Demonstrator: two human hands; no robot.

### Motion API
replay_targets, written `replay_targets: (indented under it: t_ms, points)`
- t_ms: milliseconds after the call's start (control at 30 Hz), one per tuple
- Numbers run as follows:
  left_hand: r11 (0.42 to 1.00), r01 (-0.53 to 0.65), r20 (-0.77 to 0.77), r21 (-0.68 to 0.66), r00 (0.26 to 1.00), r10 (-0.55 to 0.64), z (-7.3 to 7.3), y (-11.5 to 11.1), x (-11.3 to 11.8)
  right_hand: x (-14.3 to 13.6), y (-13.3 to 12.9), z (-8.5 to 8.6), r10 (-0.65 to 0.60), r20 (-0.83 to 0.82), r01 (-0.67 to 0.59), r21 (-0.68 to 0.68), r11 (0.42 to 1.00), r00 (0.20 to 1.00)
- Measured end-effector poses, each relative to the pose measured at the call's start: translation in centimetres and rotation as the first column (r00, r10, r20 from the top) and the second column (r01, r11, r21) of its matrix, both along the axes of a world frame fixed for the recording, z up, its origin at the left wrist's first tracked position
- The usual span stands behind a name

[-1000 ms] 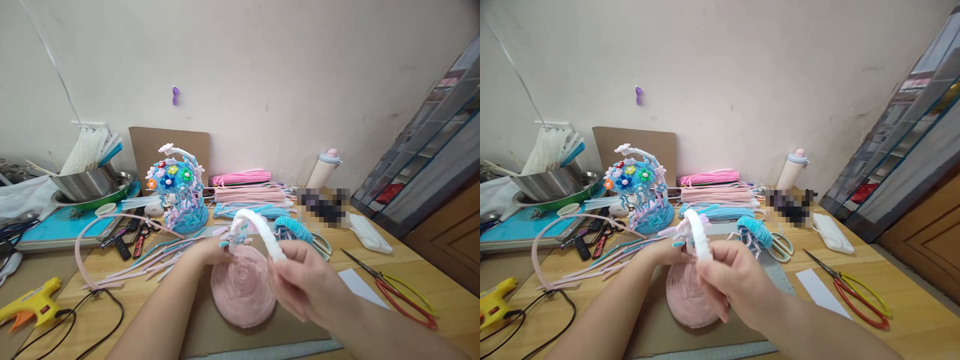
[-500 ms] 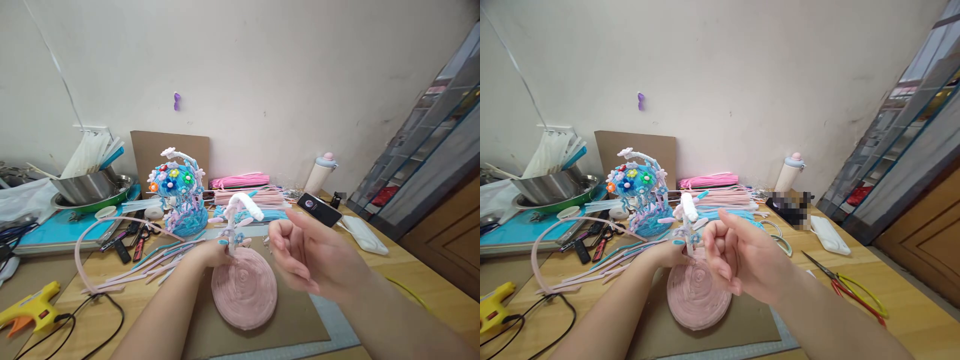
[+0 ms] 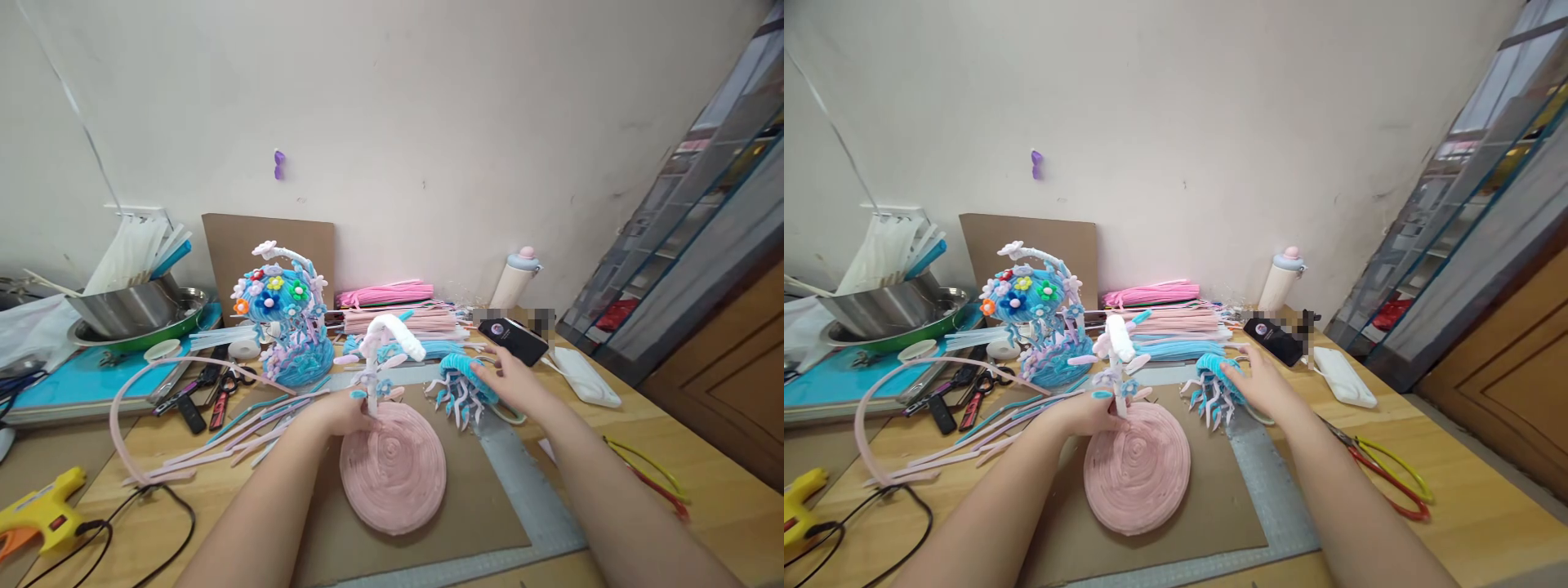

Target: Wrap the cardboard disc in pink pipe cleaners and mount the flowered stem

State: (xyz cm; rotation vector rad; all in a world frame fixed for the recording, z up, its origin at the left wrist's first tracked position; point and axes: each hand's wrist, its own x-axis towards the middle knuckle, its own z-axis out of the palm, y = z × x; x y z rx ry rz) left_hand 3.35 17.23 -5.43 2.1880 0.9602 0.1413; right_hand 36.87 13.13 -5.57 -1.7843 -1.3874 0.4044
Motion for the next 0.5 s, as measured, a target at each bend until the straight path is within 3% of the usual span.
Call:
replay_targets:
  t_ms: [100, 233, 500]
  points:
    - [1.0, 0.014, -0.022, 0.0, 1.0, -0.014, 0.1, -0.1, 0.0, -0.6, -0.2, -2.1, 0.02, 0.08, -0.01, -0.115, 0.993, 0.997]
    - [0.999, -0.016, -0.021, 0.029, 1.0, 0.017, 0.6, -1.0, 0.2, -1.5, -0.8, -3.1, 0.043, 0.168, -0.006, -0.211, 0.978, 0.985]
    - [0.971, -0.194, -0.074, 0.136, 0.976, 0.206, 2.2, -5.2, -1.2, -2.6, -1.5, -3.9, 0.086, 0.163, -0.064, -0.132, 0.989, 0.983]
